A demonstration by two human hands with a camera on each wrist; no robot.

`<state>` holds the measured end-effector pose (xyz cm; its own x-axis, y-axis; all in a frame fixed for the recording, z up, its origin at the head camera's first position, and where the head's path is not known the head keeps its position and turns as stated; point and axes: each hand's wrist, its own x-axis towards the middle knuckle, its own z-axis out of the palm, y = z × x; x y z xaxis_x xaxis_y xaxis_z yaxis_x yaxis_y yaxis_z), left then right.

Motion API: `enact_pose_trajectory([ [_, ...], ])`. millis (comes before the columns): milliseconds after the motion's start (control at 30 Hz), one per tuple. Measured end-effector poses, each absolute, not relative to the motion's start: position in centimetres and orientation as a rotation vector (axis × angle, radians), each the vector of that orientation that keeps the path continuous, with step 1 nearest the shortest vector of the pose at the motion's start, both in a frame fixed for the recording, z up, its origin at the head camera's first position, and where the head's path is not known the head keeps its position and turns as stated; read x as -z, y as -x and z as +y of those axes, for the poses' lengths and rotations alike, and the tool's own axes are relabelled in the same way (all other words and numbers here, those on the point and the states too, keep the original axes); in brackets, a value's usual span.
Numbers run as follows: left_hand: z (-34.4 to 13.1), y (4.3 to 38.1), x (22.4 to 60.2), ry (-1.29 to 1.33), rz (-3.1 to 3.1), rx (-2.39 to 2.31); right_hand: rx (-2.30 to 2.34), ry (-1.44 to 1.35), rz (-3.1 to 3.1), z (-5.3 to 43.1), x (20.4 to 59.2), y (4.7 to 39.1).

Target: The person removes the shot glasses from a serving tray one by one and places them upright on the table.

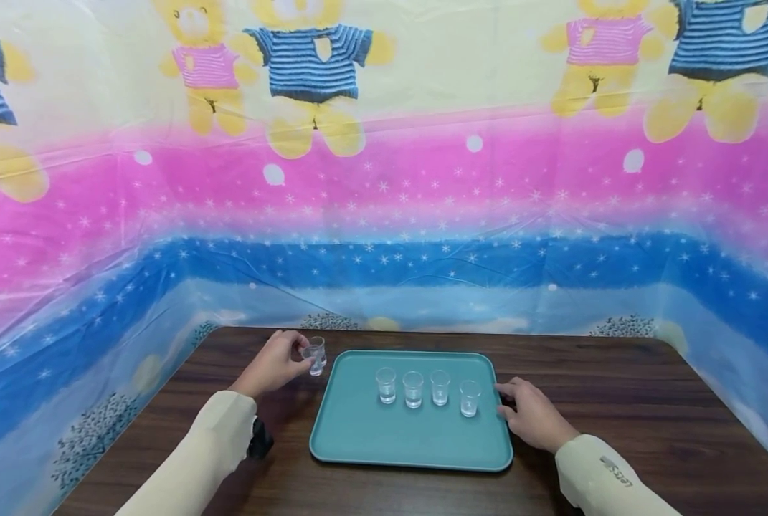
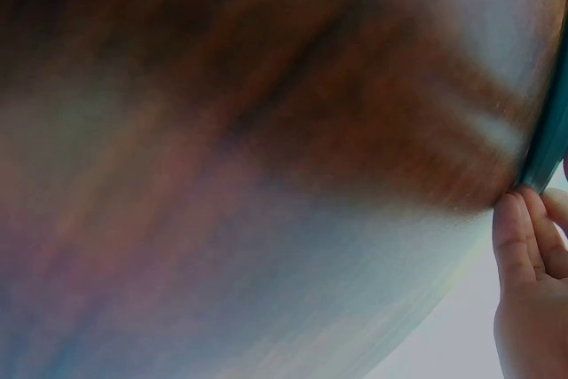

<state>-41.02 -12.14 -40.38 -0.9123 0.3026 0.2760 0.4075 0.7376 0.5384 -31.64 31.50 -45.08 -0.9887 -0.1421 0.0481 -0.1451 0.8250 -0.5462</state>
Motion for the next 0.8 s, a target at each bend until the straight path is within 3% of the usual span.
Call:
enact_pose_trajectory([
  [333,-12.1,41.6,41.0,0.412,-2.840,0.797,-0.899,-0.227,-3.001,31.7,45.1,31.8],
  [800,-11.8,41.8,41.6,0.380,-2.862,0.761,-0.916,-0.202,-2.999,31.5,45.1,31.6],
])
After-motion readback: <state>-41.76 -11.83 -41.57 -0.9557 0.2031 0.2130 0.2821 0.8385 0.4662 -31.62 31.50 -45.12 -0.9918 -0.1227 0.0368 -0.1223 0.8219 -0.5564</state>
